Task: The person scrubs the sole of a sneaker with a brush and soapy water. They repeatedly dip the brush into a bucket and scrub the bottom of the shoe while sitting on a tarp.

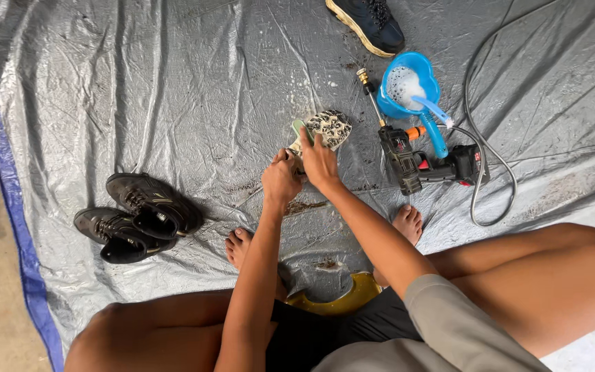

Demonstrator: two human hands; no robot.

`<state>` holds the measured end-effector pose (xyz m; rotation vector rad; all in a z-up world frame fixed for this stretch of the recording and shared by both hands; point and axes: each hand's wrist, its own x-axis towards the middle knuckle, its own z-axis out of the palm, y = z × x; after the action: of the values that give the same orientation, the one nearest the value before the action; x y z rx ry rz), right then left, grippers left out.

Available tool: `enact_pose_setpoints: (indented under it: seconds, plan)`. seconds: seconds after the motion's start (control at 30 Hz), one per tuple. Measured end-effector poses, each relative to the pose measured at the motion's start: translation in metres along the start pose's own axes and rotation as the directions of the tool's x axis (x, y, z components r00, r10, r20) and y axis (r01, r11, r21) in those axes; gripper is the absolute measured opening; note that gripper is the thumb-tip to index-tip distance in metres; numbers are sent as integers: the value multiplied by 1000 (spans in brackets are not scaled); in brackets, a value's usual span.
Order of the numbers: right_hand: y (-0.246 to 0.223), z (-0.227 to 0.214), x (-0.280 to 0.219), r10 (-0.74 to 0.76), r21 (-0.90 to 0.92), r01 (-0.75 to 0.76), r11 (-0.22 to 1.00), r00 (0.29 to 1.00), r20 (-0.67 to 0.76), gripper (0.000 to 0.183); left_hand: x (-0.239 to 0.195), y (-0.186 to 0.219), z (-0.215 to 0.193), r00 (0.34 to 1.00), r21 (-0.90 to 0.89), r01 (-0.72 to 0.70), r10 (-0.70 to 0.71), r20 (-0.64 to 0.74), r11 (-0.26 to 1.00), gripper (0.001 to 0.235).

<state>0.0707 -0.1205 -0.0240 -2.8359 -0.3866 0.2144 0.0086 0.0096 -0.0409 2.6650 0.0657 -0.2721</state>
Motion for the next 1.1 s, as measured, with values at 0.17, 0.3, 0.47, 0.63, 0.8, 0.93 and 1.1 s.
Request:
enact_pose_setpoints:
  seconds: [0.17,0.3,0.47,0.63,0.8,0.93,1.1]
  plan:
    - [-15,-26,-76,43,86,-40,996,998,-39,64,-10,20,-45,1000,-64,-17,16,-18,998,61]
    - [-14,-24,-96,0,121,4,993,999,-34,65,5,-2,-7,997,87,-81,81,-3,993,58]
    - [7,-7,-20,-124,-40,118,992,964,-234,61,-2,15,-44,995,25,-99,99,2,995,43]
    - [-12,-37,-105,-25,100,45,994,981,-191,64,-5,26,-63,993,20,-117,117,-16,993,39]
    - [1,-18,-67,-18,108,35,994,988,-155,56,0,5,-22,997,79,-81,80,15,994,53]
    - [-1,-11,-34,-92,-51,82,995,962,-255,56,-12,22,-53,997,-3,-72,72,-30,997,44]
    - [-16,-11,-137,-44,-22,40,999,978,-206,66,-9,23,-57,996,36,-73,75,-50,997,57]
